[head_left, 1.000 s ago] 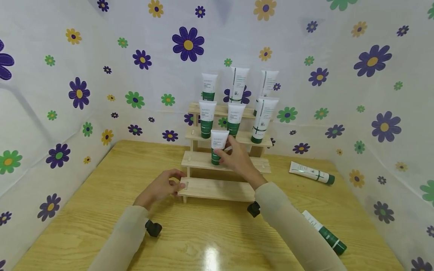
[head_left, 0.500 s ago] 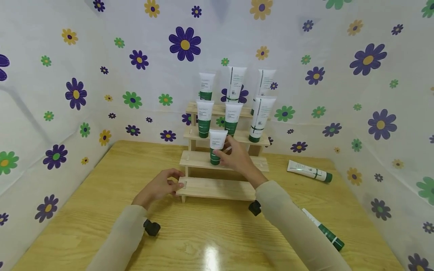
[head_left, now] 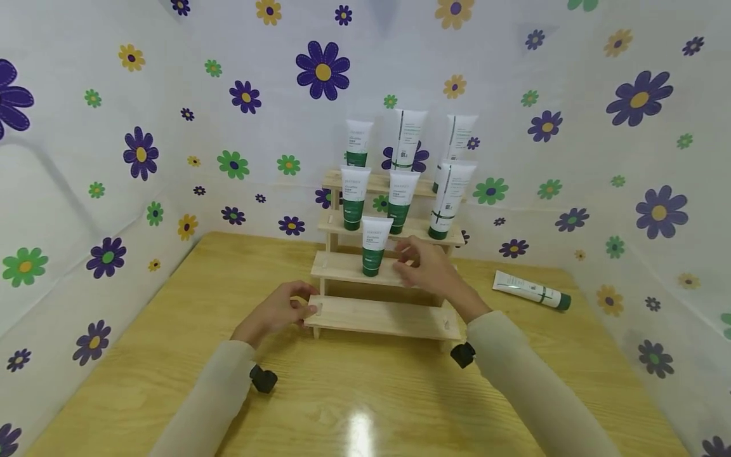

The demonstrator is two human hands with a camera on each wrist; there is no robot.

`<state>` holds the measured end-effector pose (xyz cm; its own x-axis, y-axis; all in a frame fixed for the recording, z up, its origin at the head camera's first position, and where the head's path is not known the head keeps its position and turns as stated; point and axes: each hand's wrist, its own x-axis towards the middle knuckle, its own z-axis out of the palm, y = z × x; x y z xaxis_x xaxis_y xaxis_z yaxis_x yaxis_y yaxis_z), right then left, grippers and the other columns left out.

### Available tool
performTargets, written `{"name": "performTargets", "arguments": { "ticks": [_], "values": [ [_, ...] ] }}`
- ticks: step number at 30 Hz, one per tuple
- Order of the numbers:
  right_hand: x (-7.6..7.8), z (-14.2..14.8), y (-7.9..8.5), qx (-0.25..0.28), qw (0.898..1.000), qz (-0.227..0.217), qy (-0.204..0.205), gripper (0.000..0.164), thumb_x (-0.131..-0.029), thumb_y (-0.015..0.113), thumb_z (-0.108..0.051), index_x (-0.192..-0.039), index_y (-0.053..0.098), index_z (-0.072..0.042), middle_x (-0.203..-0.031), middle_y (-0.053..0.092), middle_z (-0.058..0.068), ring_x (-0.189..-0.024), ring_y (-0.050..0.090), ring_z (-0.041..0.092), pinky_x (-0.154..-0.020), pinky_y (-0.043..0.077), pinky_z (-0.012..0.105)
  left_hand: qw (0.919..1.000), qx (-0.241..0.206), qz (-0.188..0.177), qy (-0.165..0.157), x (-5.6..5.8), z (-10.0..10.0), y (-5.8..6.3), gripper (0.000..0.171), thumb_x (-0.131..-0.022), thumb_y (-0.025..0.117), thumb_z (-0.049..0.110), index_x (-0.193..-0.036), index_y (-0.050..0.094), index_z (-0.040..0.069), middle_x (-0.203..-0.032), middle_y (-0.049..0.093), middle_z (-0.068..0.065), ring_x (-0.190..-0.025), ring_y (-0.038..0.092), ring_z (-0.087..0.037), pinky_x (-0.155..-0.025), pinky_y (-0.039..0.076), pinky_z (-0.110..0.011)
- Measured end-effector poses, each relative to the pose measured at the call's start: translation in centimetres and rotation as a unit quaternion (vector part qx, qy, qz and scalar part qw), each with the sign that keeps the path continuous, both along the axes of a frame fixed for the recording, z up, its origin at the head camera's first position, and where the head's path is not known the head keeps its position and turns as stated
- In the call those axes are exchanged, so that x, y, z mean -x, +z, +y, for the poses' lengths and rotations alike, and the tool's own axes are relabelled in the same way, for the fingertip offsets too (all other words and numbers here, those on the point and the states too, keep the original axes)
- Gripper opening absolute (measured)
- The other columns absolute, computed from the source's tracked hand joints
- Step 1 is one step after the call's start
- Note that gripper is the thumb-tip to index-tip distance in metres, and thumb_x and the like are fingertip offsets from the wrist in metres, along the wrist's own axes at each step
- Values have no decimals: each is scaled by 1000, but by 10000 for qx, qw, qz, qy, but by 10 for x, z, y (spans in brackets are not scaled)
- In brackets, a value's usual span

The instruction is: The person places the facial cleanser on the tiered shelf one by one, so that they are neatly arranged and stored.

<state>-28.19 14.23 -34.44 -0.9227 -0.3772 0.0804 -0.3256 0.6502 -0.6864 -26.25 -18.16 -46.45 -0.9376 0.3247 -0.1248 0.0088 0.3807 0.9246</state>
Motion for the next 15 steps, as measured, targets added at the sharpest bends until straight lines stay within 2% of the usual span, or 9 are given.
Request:
{"name": "performTargets", "arguments": {
  "ticks": [8, 15],
  "values": [
    [-10, 44, 5, -411, 9979, 19, 509, 29, -101, 64, -10, -126, 61, 4, -116, 68, 27, -80, 71, 24, -69, 63, 33, 10000, 2, -40, 49, -3, -6, 1, 40, -101, 66, 10, -138, 55, 0, -125, 59, -20, -89, 67, -18, -76, 62, -35],
    [-26, 86, 11, -767, 9952, -331, 506, 25, -102, 63, -11, -122, 61, 5, -110, 70, 25, -81, 72, 21, -66, 63, 32, 10000, 48, 44, -42, -2, -4, 1, 40, -102, 65, 10, -139, 55, 1, -124, 60, -20, -89, 67, -18, -77, 63, -35]
  ]
}}
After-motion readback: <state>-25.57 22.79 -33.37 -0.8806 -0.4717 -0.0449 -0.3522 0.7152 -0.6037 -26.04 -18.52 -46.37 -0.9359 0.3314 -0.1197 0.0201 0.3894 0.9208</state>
